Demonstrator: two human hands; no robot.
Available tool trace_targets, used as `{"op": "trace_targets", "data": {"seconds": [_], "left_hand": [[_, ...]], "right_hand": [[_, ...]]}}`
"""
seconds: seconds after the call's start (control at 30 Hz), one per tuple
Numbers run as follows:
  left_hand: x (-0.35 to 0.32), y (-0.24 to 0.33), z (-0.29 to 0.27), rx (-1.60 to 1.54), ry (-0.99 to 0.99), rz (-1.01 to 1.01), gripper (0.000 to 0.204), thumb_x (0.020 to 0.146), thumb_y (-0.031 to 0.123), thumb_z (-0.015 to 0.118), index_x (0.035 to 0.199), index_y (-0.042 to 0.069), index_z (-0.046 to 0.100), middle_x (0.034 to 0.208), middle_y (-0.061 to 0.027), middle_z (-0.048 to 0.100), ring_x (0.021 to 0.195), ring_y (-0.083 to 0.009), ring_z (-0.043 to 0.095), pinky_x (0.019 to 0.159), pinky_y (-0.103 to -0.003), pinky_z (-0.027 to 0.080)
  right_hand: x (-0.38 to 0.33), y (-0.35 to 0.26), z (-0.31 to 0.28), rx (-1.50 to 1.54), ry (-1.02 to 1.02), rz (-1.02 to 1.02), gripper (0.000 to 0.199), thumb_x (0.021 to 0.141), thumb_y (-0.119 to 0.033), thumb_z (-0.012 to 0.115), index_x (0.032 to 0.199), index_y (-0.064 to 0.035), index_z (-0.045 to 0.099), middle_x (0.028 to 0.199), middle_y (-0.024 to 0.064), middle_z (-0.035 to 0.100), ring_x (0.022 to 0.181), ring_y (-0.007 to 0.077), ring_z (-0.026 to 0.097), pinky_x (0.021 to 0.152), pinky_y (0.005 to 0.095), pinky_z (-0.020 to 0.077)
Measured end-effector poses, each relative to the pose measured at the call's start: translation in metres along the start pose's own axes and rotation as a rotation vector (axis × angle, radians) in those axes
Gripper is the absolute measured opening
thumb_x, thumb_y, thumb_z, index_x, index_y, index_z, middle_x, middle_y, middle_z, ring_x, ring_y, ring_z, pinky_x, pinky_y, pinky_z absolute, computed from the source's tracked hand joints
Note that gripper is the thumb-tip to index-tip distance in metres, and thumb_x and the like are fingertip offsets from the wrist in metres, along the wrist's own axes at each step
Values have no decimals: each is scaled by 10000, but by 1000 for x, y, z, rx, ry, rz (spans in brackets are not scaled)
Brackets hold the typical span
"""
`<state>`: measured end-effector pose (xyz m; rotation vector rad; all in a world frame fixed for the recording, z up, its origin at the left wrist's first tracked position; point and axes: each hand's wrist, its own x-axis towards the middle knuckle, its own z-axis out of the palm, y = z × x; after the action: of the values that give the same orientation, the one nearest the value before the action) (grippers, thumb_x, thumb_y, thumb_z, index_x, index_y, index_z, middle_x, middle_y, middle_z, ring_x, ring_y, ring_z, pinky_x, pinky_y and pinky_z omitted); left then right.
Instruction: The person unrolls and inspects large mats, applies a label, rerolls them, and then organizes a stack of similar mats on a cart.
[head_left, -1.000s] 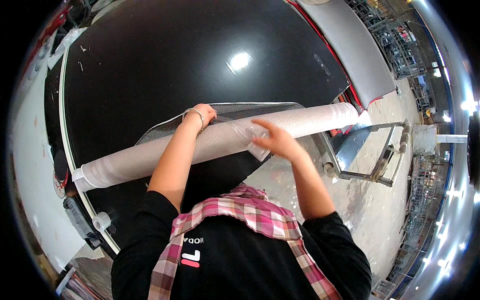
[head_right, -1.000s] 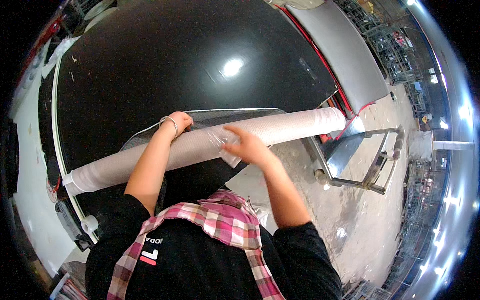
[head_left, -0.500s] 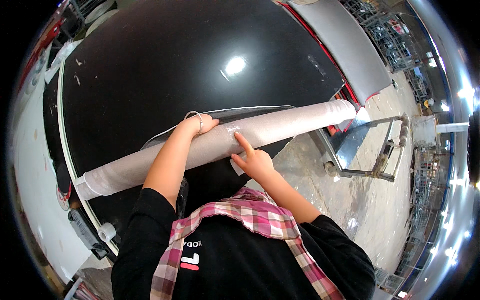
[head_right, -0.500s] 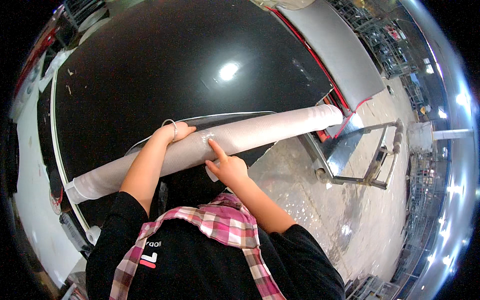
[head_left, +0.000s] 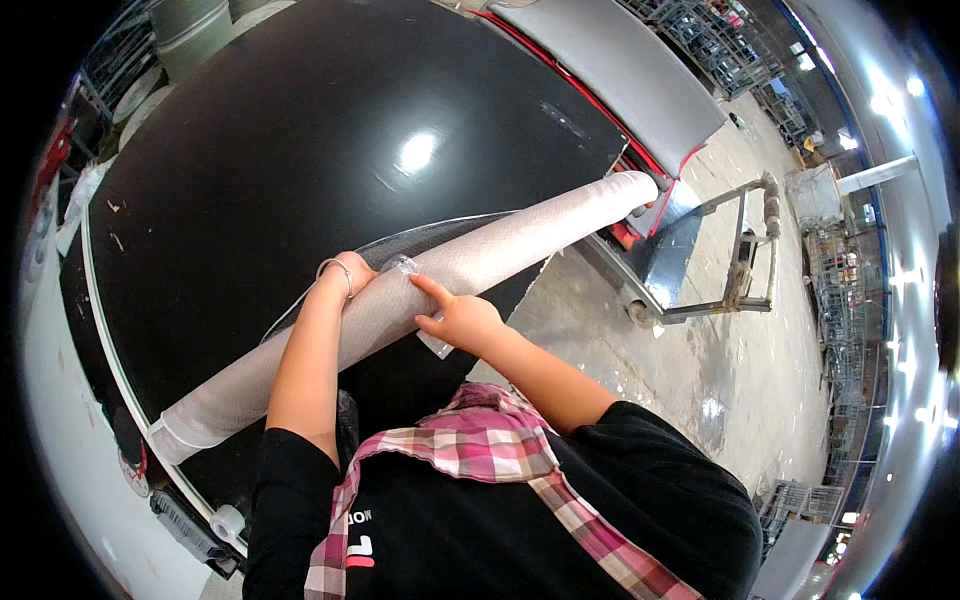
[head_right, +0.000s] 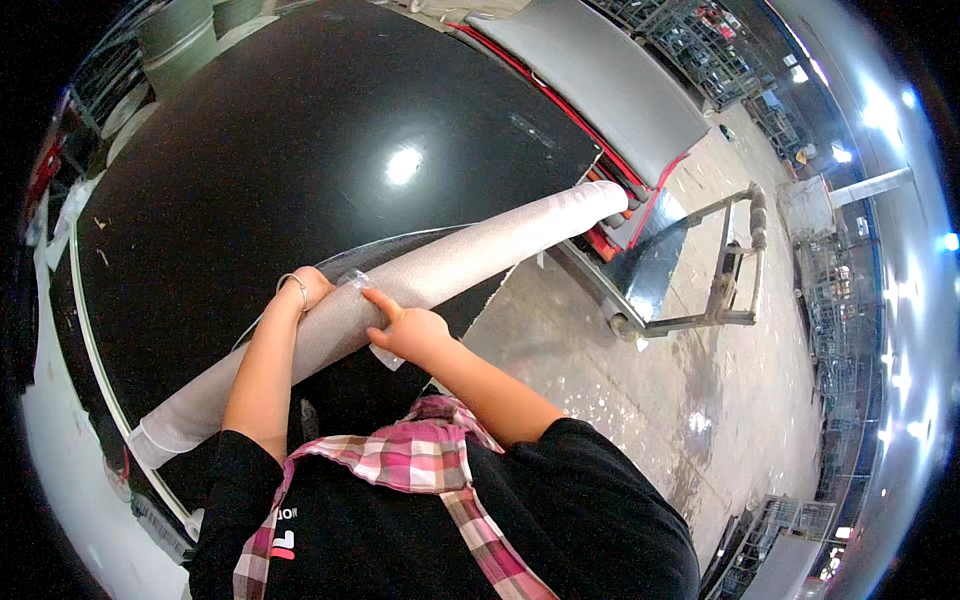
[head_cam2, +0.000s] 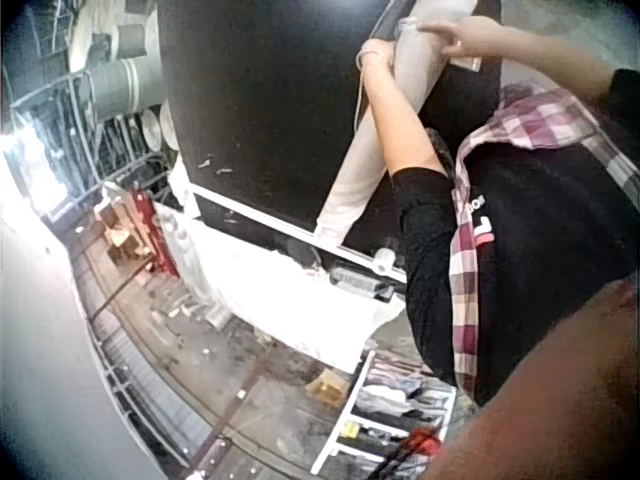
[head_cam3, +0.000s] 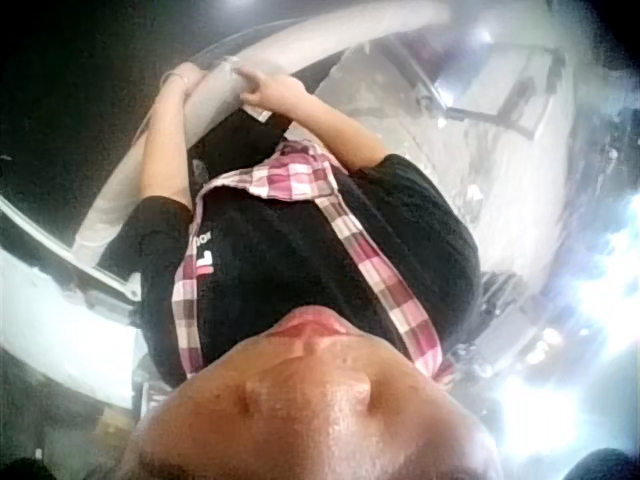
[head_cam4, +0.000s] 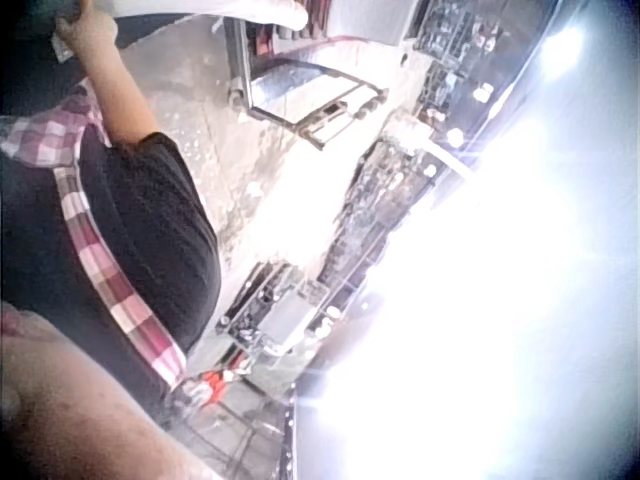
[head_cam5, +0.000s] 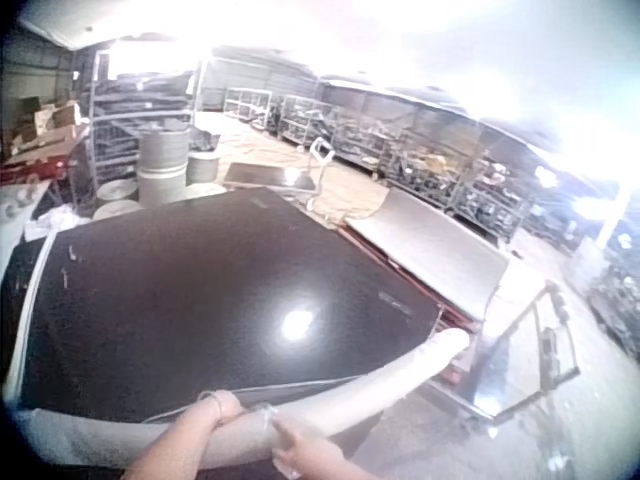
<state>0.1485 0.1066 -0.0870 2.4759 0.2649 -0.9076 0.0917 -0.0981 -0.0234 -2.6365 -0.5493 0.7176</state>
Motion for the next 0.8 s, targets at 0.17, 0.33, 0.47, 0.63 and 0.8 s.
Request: {"op": "trace_targets", "data": {"seconds": [0.17, 0.33, 0.47, 0.63, 0.8], "left_hand": [[-3, 2, -1, 31, 190, 94, 198, 641, 129, 587, 829, 103, 644, 887, -122, 601, 824, -250, 581, 736, -317, 451], [-7, 9, -5, 51, 70, 110, 197, 667, 193, 596, 814, 71, 645, 906, -118, 600, 840, -252, 574, 742, -319, 444], [-20, 20, -11, 131, -58, -50, 432, 810, 395, 380, 1007, 61, 571, 1093, -130, 514, 1024, -262, 487, 853, -325, 384], [-62, 24, -32, 175, -16, -316, 499, 865, 396, 253, 1078, 35, 523, 1120, -171, 488, 1060, -265, 462, 877, -362, 360], [-98, 19, 35, 332, 785, 86, 438, 762, 374, 485, 1111, 109, 495, 1172, -142, 440, 1123, -236, 391, 917, -413, 291]], "right_hand": [[0, 3, 6, -27, 31, 0, 623, 733, -433, 486, 1271, -310, 196, 682, 181, 586, 628, 335, 579, 564, 417, 460], [-3, 6, 2, -22, 31, -24, 634, 740, -423, 484, 1279, -292, 177, 666, 186, 581, 608, 342, 571, 548, 425, 451], [-3, 5, 3, -21, 8, -4, 625, 742, -431, 480, 1276, -312, 178, 679, 188, 585, 631, 335, 580, 563, 420, 459], [10, -9, -11, -75, -55, 39, 650, 716, -454, 499, 1273, -319, 193, 777, 161, 604, 717, 324, 590, 635, 407, 472], [71, -16, -34, -80, -52, 40, 596, 665, -408, 530, 1210, -211, 393, 937, 175, 578, 872, 311, 557, 767, 367, 437]]}}
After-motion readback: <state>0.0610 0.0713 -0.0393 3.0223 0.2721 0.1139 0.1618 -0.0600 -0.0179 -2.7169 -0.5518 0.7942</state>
